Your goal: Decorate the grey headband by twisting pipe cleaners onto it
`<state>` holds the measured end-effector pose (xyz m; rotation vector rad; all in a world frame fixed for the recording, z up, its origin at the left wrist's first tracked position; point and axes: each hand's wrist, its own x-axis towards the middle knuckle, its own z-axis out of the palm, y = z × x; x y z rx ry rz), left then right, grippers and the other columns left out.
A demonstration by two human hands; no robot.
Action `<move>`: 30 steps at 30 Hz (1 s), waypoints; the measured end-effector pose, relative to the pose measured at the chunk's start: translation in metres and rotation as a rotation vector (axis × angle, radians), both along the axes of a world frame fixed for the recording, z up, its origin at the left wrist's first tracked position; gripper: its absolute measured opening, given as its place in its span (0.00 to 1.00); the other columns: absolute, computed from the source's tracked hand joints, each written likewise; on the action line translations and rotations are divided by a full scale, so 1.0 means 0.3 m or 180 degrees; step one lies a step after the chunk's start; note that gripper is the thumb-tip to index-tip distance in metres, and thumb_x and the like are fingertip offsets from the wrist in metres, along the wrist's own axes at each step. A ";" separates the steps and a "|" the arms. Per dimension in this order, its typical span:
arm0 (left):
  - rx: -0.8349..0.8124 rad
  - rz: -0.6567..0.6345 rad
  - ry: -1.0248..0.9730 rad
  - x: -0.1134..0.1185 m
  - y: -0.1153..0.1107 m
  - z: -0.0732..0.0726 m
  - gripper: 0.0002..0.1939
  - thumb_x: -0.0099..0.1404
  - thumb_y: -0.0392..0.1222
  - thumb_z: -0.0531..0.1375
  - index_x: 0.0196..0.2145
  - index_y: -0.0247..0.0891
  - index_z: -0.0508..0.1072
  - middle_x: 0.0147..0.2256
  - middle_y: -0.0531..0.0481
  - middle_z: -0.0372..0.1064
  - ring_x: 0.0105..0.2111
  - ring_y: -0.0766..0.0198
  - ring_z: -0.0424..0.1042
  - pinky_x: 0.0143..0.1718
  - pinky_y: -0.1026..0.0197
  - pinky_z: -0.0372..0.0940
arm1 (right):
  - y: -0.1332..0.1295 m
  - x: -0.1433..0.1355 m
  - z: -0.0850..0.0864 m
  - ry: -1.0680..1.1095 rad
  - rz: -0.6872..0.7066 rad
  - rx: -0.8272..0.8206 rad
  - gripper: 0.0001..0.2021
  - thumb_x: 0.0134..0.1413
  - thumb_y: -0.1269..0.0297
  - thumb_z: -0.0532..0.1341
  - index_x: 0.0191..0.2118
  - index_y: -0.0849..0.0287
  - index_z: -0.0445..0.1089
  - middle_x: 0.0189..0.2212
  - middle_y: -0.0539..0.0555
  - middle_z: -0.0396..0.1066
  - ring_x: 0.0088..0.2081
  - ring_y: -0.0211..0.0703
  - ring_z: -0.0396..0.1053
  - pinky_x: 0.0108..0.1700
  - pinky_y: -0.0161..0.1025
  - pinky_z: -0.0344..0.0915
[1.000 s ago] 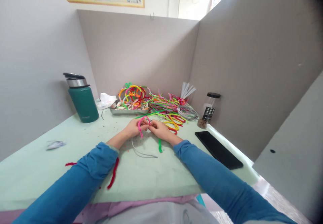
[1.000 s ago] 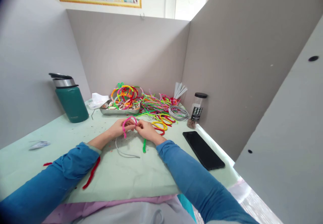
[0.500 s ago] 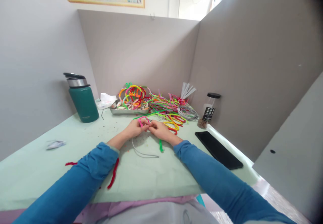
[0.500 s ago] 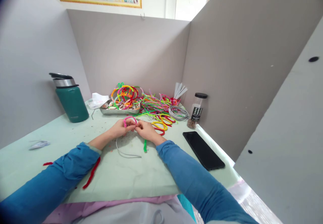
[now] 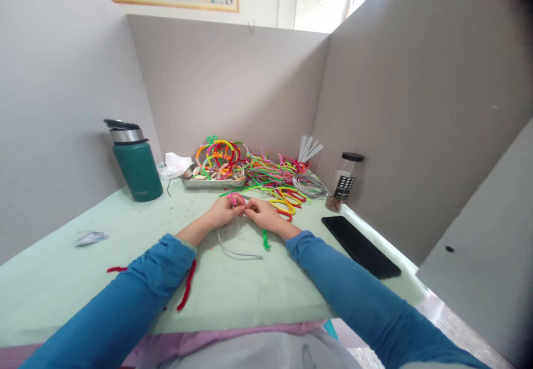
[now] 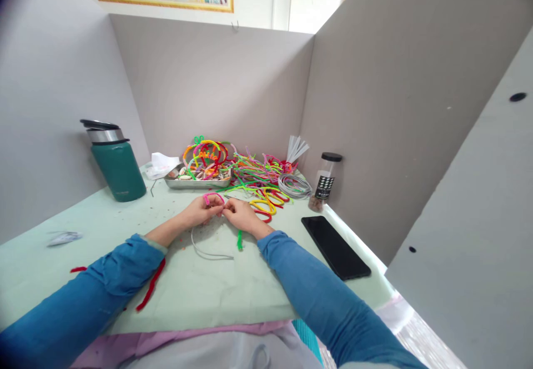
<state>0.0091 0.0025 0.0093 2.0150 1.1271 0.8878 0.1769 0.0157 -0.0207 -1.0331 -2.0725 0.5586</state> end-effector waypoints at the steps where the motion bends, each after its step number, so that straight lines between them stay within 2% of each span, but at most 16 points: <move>1: -0.0013 -0.0007 -0.0001 0.001 -0.001 0.001 0.13 0.56 0.49 0.57 0.31 0.35 0.66 0.23 0.54 0.65 0.12 0.76 0.56 0.13 0.70 0.52 | -0.001 0.000 0.001 -0.0008 -0.0001 0.0000 0.05 0.50 0.67 0.56 0.30 0.60 0.68 0.23 0.48 0.66 0.26 0.34 0.60 0.29 0.32 0.52; 21: -0.0227 -0.0062 0.0022 0.005 -0.014 0.011 0.17 0.56 0.53 0.57 0.32 0.35 0.65 0.22 0.56 0.64 0.11 0.76 0.55 0.12 0.70 0.51 | -0.028 -0.002 0.025 -0.0126 -0.0080 -0.0041 0.05 0.50 0.67 0.56 0.30 0.60 0.68 0.23 0.48 0.66 0.24 0.33 0.58 0.27 0.31 0.51; 30: -0.0254 -0.0034 0.0038 0.006 -0.019 0.014 0.14 0.55 0.50 0.57 0.31 0.36 0.65 0.23 0.56 0.65 0.11 0.76 0.55 0.12 0.70 0.49 | -0.035 -0.002 0.032 -0.0184 -0.0054 -0.0011 0.06 0.50 0.68 0.56 0.31 0.60 0.69 0.23 0.48 0.67 0.24 0.33 0.58 0.27 0.31 0.50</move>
